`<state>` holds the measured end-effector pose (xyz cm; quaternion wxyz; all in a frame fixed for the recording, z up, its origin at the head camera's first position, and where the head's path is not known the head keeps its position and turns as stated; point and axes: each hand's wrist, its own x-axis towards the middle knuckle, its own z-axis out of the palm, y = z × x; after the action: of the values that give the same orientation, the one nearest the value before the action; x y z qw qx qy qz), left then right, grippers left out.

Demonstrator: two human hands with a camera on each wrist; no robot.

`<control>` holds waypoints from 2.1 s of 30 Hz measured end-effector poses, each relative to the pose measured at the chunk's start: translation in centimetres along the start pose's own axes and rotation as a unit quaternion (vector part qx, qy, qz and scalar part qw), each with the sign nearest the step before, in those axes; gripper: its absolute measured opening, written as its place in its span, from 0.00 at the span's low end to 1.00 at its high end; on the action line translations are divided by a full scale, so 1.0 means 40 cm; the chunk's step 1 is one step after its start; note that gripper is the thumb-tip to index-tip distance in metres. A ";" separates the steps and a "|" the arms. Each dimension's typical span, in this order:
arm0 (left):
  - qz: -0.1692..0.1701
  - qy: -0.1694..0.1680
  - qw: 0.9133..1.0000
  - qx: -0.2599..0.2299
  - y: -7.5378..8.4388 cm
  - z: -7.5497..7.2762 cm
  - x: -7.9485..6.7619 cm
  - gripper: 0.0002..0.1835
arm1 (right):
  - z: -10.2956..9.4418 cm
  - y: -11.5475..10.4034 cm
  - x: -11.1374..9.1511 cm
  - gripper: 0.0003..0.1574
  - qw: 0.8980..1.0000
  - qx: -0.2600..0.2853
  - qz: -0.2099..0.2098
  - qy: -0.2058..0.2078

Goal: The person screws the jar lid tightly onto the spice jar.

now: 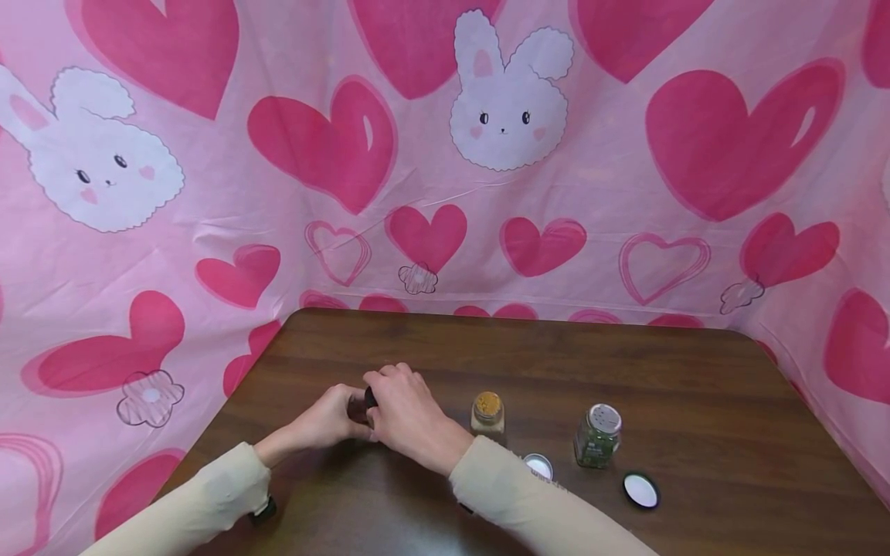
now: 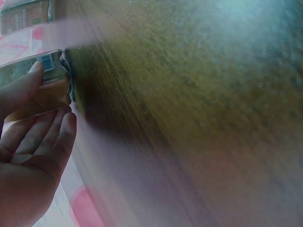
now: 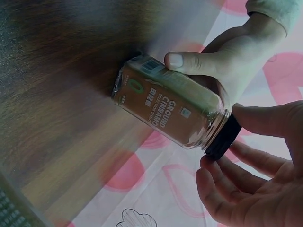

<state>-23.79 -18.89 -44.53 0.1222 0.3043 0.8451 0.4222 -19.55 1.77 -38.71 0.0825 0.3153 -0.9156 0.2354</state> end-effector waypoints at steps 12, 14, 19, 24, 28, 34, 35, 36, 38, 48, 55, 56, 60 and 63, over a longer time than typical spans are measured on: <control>-0.008 0.000 1.000 0.021 0.036 -0.005 -0.009 0.15 | -0.013 0.012 -0.019 0.33 0.994 0.092 0.062 -0.016; -0.008 0.004 1.000 0.029 0.015 -0.003 -0.007 0.16 | -0.012 0.016 -0.020 0.29 0.994 0.095 0.060 -0.014; -0.007 0.002 1.000 0.026 -0.007 -0.003 -0.003 0.16 | -0.008 0.020 -0.019 0.21 0.994 0.097 0.049 -0.011; -0.008 0.002 1.000 0.030 -0.005 -0.004 -0.001 0.15 | -0.007 0.020 -0.015 0.21 0.994 0.097 0.050 -0.012; -0.009 0.002 0.999 0.031 -0.002 -0.004 -0.001 0.15 | -0.009 0.018 -0.011 0.22 0.995 0.089 0.046 -0.016; -0.012 0.000 1.000 0.020 -0.002 -0.006 -0.002 0.15 | -0.011 0.018 -0.009 0.23 0.995 0.081 0.047 -0.024; -0.011 0.000 1.000 0.018 -0.002 -0.006 -0.002 0.15 | -0.010 0.018 -0.009 0.23 0.995 0.081 0.047 -0.025; -0.010 0.000 1.000 0.017 -0.002 -0.006 -0.002 0.15 | -0.011 0.018 -0.009 0.23 0.995 0.081 0.048 -0.026; -0.009 0.002 1.000 0.016 -0.002 -0.007 -0.002 0.16 | -0.011 0.018 -0.009 0.23 0.995 0.083 0.049 -0.028; -0.009 0.001 1.000 0.021 -0.003 -0.006 -0.003 0.16 | -0.012 0.018 -0.009 0.23 0.994 0.085 0.056 -0.031; -0.002 -0.002 1.000 0.012 -0.004 -0.001 -0.002 0.17 | -0.005 0.019 -0.014 0.34 0.995 0.084 0.052 -0.027; -0.001 -0.003 1.000 0.008 -0.004 -0.002 -0.002 0.17 | -0.004 0.019 -0.014 0.36 0.994 0.089 0.051 -0.027; -0.001 -0.003 1.000 0.008 -0.001 -0.005 -0.002 0.16 | -0.002 0.021 -0.014 0.40 0.988 0.141 0.048 -0.034; -0.005 -0.001 1.000 0.016 0.002 -0.006 -0.003 0.15 | -0.002 0.023 -0.014 0.38 0.981 0.185 0.046 -0.044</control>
<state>-23.78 -19.09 -44.34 0.1203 0.3026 0.8531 0.4077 -19.69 2.73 -39.16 -0.0289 0.2932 -0.8724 0.3900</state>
